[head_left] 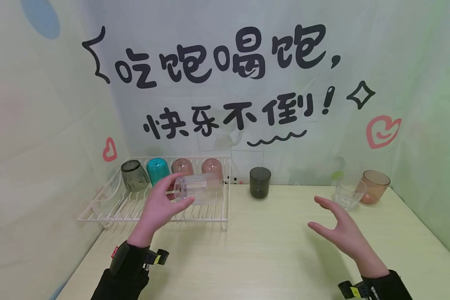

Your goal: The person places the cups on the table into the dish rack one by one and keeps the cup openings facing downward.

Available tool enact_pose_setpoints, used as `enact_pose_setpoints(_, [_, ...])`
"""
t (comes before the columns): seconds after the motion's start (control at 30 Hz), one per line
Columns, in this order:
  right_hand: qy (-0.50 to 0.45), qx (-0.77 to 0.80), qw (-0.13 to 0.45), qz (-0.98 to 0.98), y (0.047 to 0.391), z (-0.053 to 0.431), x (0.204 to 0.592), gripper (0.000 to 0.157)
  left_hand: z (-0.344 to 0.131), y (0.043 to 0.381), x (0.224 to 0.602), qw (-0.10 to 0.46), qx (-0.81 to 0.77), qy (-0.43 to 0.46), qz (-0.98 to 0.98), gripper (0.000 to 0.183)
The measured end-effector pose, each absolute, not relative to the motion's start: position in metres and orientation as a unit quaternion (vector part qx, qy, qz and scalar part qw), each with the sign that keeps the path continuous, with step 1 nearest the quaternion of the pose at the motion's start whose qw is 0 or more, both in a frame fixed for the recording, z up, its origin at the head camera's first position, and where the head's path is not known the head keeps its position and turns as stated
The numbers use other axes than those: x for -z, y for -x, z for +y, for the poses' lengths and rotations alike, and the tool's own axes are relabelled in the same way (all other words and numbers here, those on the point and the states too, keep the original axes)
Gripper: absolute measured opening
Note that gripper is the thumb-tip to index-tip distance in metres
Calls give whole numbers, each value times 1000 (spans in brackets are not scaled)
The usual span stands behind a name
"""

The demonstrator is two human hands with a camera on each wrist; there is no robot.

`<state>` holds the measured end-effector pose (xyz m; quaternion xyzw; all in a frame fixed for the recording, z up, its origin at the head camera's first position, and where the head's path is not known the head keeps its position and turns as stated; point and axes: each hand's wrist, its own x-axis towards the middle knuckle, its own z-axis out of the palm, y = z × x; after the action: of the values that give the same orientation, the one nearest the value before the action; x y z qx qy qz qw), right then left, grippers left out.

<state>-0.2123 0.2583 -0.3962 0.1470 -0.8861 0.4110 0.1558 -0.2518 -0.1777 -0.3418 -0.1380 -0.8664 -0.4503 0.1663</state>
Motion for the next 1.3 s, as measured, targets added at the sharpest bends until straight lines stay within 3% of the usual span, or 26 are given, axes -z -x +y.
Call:
enact_pose_setpoints(0.57, [-150,-344,184,-908,219,287,402,76,-213,254,342,173,397,102,-895,78])
enact_pose_setpoints(1.03, [-173,-275,232,-917,231,308,414,72,-236,255,343,201,342,58,-916,78])
enact_pose_setpoints(1.3, [-167,-244,222,-929,232,318,413,76,-246,254,336,213,337,30,-916,74])
